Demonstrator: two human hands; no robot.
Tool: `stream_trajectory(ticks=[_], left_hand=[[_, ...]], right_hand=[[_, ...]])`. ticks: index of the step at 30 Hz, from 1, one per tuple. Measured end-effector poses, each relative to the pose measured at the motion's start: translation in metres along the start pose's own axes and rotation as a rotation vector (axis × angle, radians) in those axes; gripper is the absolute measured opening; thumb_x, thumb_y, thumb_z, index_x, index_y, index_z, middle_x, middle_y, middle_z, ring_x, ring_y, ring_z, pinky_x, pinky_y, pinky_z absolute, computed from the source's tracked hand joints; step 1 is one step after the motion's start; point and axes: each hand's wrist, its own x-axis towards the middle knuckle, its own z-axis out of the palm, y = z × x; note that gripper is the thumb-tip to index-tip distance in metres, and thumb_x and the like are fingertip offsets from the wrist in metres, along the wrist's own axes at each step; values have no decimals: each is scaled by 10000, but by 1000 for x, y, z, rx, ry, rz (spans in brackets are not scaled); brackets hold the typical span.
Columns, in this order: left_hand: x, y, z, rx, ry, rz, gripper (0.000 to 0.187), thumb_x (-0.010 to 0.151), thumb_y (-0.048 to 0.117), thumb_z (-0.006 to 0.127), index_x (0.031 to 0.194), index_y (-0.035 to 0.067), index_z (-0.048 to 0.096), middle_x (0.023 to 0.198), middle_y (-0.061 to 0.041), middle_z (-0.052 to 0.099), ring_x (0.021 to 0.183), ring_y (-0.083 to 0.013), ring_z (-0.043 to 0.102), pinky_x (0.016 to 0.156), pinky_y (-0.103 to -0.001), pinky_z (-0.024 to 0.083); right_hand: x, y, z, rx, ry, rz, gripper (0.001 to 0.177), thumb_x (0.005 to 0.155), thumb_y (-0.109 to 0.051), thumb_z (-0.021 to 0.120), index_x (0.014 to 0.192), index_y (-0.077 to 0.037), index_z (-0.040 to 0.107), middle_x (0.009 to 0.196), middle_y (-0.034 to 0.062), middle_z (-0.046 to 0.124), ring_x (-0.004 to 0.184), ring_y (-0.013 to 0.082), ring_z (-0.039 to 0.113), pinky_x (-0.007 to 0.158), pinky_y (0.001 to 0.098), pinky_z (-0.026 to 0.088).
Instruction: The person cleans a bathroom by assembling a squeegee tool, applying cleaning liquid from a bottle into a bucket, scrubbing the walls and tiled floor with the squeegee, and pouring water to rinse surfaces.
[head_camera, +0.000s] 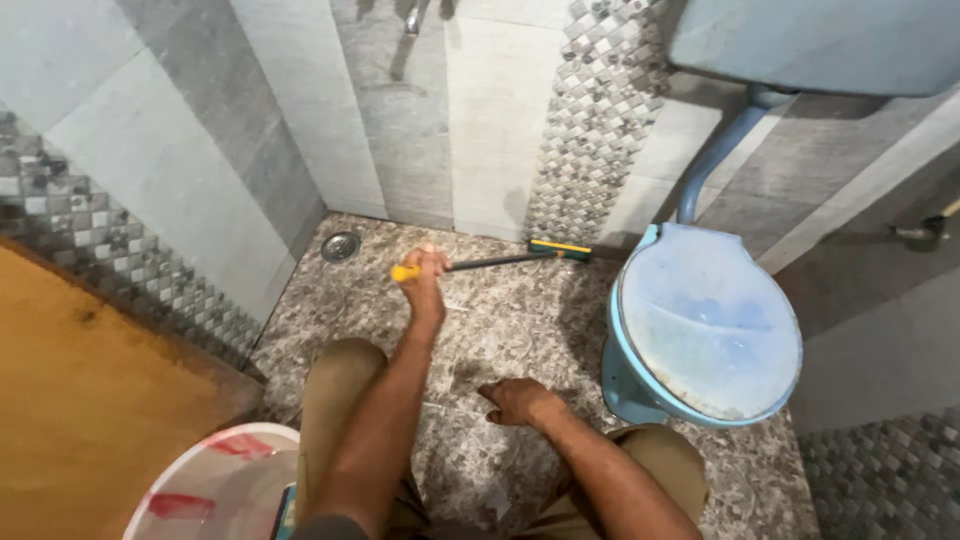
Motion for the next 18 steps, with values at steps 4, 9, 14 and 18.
stream_trajectory(ticks=[4, 9, 14, 18], left_hand=[[-37, 3, 52, 179, 2, -119, 311, 1025, 155, 591, 722, 88, 586, 710, -16, 608, 698, -115, 543, 679, -282, 445], [-85, 11, 89, 98, -8, -51, 330, 990, 115, 673, 706, 73, 510, 758, -6, 566, 742, -110, 497, 712, -283, 432], [-139, 20, 116, 85, -181, 63, 365, 992, 74, 694, 735, 52, 435, 813, -10, 522, 826, -130, 495, 797, -303, 452], [-156, 9, 133, 31, -184, -86, 307, 1005, 54, 668, 742, 23, 514, 827, -28, 563, 803, -134, 498, 767, -306, 440]], right_hand=[[-1, 3, -4, 31, 12, 22, 663, 957, -414, 632, 1545, -193, 419, 1368, 164, 612, 1212, 365, 614, 996, 478, 508], [-1, 15, 0, 51, 65, -35, 622, 911, -380, 662, 1469, -158, 502, 1369, 146, 624, 1202, 357, 624, 986, 481, 507], [9, 37, 15, 173, 155, -41, 621, 915, -375, 671, 1465, -140, 502, 1390, 153, 601, 1245, 344, 578, 1022, 473, 448], [20, 71, 44, 341, 442, -73, 621, 919, -370, 679, 1462, -126, 501, 1407, 158, 582, 1279, 334, 540, 1052, 467, 401]])
